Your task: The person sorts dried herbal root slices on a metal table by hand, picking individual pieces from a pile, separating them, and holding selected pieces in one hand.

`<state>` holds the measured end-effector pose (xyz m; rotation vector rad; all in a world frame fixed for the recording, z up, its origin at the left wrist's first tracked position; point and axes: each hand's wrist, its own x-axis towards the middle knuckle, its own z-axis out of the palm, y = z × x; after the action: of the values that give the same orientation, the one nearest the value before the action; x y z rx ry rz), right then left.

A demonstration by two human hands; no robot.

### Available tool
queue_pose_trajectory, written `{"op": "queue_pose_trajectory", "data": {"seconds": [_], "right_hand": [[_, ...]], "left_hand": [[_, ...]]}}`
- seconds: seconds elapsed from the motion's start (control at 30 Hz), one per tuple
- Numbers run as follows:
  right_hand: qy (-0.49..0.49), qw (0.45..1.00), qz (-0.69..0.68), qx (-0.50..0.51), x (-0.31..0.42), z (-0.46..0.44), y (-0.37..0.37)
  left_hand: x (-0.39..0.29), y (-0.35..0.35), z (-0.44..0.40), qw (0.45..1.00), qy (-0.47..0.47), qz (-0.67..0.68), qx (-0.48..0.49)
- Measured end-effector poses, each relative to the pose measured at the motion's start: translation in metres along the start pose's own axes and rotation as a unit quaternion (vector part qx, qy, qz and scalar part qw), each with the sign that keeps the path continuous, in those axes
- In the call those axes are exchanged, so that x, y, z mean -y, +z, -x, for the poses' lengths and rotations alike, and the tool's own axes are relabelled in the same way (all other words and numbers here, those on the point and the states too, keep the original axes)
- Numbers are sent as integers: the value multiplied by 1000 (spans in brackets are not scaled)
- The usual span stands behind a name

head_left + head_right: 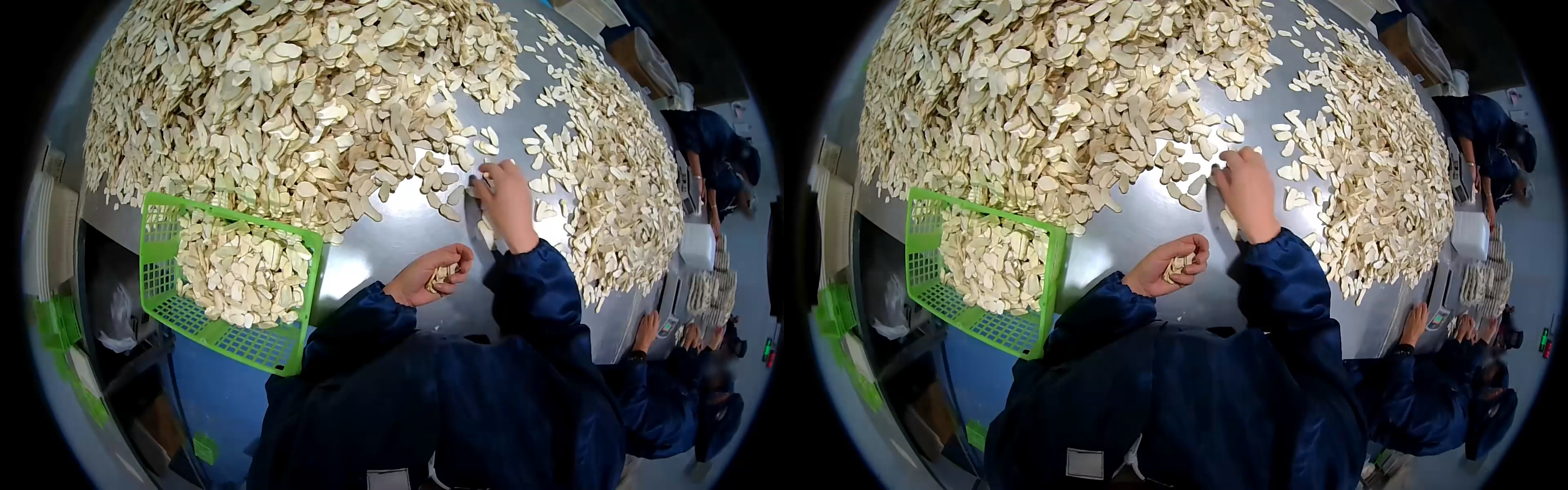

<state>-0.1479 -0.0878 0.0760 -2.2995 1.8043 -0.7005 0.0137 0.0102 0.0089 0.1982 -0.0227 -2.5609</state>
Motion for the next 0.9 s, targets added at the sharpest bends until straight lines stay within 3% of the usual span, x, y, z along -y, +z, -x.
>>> {"op": "queue_pose_trajectory", "data": {"seconds": [0.07, 0.13, 0.23, 0.4, 0.57, 0.7, 0.83, 0.9], "right_hand": [[-10, 998, -45, 41, 14, -8, 18], [-40, 998, 1, 43, 35, -14, 28], [-95, 995, 38, -3, 37, -16, 45], [-48, 987, -113, 102, 8, -13, 33], [104, 951, -174, 235, 0, -15, 0], [-16, 968, -185, 167, -14, -11, -16], [-46, 982, -130, 130, -5, -8, -31], [17, 970, -116, 215, 2, -10, -38]], "left_hand": [[0, 0, 1, 1000, 4, 1, -3], [1, 0, 1, 1000, 4, 1, 0], [0, 0, 1, 1000, -2, 6, 5], [2, -2, -1, 1000, 4, -9, 8], [1, 0, 0, 1000, 6, -20, -2], [1, 1, 0, 1000, -1, -2, -8], [3, -7, -3, 1000, 5, -1, 11], [3, -8, -3, 999, 7, 24, 23]]}}
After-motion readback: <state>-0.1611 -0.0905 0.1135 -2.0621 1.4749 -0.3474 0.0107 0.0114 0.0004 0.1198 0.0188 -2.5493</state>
